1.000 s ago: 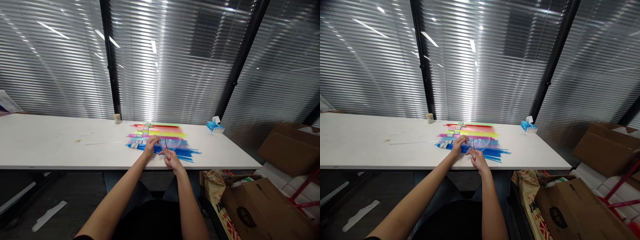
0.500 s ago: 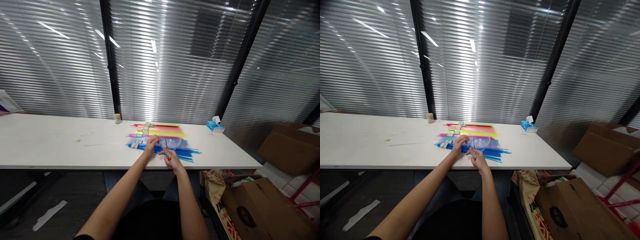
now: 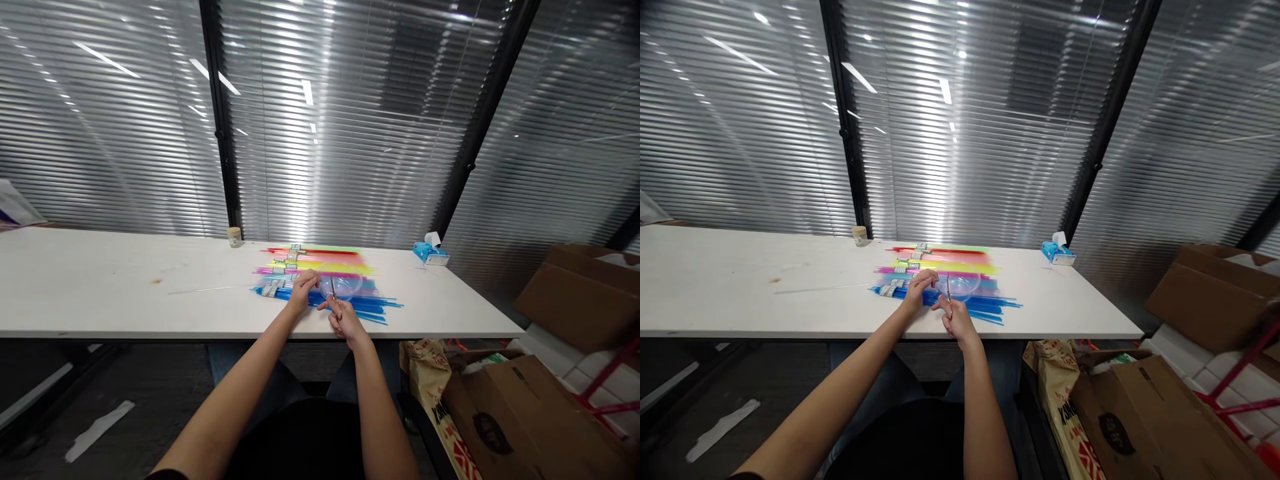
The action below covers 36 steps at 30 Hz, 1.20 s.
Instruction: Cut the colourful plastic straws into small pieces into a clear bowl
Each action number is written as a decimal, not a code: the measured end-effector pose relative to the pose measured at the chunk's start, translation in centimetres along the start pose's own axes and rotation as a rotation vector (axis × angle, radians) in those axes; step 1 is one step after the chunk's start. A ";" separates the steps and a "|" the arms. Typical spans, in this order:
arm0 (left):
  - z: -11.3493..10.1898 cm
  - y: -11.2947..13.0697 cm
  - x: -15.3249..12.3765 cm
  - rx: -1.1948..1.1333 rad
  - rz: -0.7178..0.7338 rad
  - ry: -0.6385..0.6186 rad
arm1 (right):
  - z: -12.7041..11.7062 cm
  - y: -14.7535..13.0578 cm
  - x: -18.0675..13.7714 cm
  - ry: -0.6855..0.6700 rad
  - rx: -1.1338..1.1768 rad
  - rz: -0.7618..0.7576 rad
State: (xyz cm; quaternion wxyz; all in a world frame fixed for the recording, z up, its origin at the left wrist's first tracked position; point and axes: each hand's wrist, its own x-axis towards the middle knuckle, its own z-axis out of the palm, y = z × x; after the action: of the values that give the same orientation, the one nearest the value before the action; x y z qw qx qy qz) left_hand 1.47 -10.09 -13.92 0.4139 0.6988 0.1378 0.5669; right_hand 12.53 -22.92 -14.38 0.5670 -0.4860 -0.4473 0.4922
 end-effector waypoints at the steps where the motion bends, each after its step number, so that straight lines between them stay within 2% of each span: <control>1: 0.0 0.0 0.0 0.002 0.000 0.002 | 0.0 0.0 0.0 0.001 0.000 0.001; 14: -0.2 -1.0 0.1 0.033 0.023 0.060 | -0.2 0.2 0.0 0.048 0.037 -0.008; 29: -0.2 -0.4 0.2 0.062 0.014 0.050 | -0.3 0.7 0.2 0.059 0.029 0.004; 36: -0.2 -0.3 0.2 0.075 0.003 0.044 | -0.2 0.0 -0.2 0.023 0.026 -0.002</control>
State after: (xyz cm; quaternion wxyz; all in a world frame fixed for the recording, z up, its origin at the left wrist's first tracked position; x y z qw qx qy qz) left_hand 1.46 -9.71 -14.03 0.3834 0.7015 0.1667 0.5771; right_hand 12.69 -23.14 -14.41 0.5789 -0.4838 -0.4346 0.4919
